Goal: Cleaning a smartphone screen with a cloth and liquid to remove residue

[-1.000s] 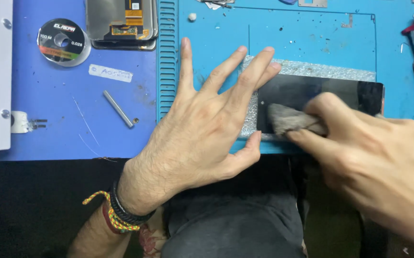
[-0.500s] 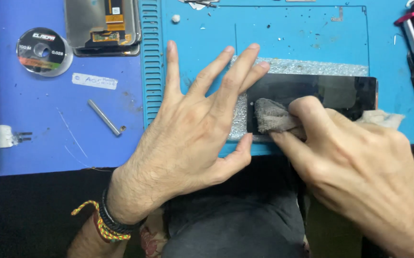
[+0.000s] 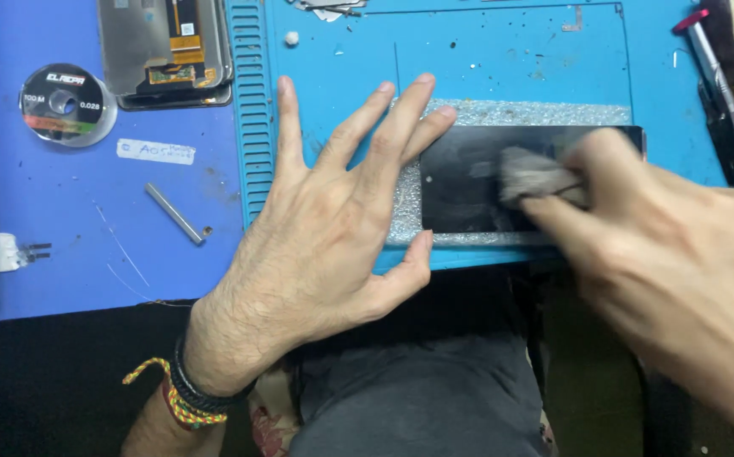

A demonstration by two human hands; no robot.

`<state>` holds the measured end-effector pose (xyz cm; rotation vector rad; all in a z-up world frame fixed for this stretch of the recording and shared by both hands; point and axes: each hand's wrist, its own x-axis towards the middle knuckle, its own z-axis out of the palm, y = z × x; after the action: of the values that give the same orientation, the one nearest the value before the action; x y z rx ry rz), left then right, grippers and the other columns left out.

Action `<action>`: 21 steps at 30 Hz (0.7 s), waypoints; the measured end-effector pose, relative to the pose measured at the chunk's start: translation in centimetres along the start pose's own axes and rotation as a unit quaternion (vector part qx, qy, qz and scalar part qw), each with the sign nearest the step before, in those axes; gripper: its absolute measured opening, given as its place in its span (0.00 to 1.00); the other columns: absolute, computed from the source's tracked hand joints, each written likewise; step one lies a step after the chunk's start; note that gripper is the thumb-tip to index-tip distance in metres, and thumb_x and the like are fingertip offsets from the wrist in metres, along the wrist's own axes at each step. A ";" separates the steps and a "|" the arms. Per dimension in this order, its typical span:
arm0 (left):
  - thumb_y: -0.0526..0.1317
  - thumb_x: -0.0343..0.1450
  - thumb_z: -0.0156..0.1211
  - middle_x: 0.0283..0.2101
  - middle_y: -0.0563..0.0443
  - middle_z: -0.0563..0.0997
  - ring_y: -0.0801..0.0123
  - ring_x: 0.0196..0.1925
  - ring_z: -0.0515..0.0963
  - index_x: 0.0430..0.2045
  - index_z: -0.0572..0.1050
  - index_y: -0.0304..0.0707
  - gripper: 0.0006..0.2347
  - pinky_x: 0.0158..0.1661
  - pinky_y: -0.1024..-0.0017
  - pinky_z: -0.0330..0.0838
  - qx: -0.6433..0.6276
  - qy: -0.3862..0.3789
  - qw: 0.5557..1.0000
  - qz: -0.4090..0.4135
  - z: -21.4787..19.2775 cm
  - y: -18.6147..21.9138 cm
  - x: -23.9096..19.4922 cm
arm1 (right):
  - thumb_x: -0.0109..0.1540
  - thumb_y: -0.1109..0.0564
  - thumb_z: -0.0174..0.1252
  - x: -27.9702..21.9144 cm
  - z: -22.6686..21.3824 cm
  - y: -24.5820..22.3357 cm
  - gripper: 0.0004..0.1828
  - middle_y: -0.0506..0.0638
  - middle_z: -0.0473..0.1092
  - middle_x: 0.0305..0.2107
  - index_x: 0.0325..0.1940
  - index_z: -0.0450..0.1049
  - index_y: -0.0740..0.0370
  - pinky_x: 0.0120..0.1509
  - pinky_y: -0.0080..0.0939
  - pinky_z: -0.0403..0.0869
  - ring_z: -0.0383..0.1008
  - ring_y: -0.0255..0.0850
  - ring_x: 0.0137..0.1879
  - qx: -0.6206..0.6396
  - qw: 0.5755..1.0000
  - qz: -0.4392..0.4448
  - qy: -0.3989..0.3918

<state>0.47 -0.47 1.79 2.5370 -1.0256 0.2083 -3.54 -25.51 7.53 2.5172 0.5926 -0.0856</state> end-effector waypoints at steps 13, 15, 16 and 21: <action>0.47 0.71 0.60 0.77 0.53 0.63 0.53 0.80 0.60 0.73 0.52 0.33 0.36 0.70 0.20 0.36 -0.043 0.005 0.999 0.009 -0.2 0.1 0.2 | 0.65 0.63 0.55 -9.8 3.7 2.0 0.09 0.64 0.47 0.02 0.48 0.74 0.71 0.11 0.47 0.40 0.46 0.52 0.03 0.628 0.641 0.439 -0.040; 0.47 0.70 0.60 0.78 0.50 0.62 0.53 0.81 0.58 0.73 0.51 0.32 0.37 0.69 0.20 0.36 -0.053 0.003 0.999 0.004 -0.2 0.2 0.3 | 0.59 0.42 0.51 -12.6 7.2 3.9 0.16 0.36 0.73 0.49 0.49 0.77 0.31 0.19 0.38 0.81 0.84 0.38 0.22 0.360 0.933 -0.011 -0.030; 0.47 0.70 0.60 0.78 0.50 0.62 0.53 0.81 0.58 0.73 0.51 0.32 0.37 0.69 0.20 0.36 -0.054 0.004 0.998 0.012 -0.1 0.3 0.3 | 0.59 0.42 0.51 -12.6 7.5 3.9 0.16 0.36 0.73 0.49 0.49 0.77 0.31 0.19 0.38 0.81 0.84 0.38 0.22 0.358 0.933 -0.003 -0.029; 0.44 0.72 0.61 0.80 0.50 0.59 0.50 0.83 0.56 0.76 0.44 0.36 0.39 0.71 0.22 0.32 -0.083 0.002 0.997 0.003 0.0 0.3 0.2 | 0.67 0.43 0.52 -11.2 7.2 2.9 0.13 0.37 0.75 0.46 0.53 0.79 0.35 0.32 0.49 0.76 0.82 0.45 0.33 0.466 0.874 -0.055 -0.130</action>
<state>0.38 -0.77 1.96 2.3835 -1.0046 0.1251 -11.95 -35.87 4.90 3.2826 0.6838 -0.9437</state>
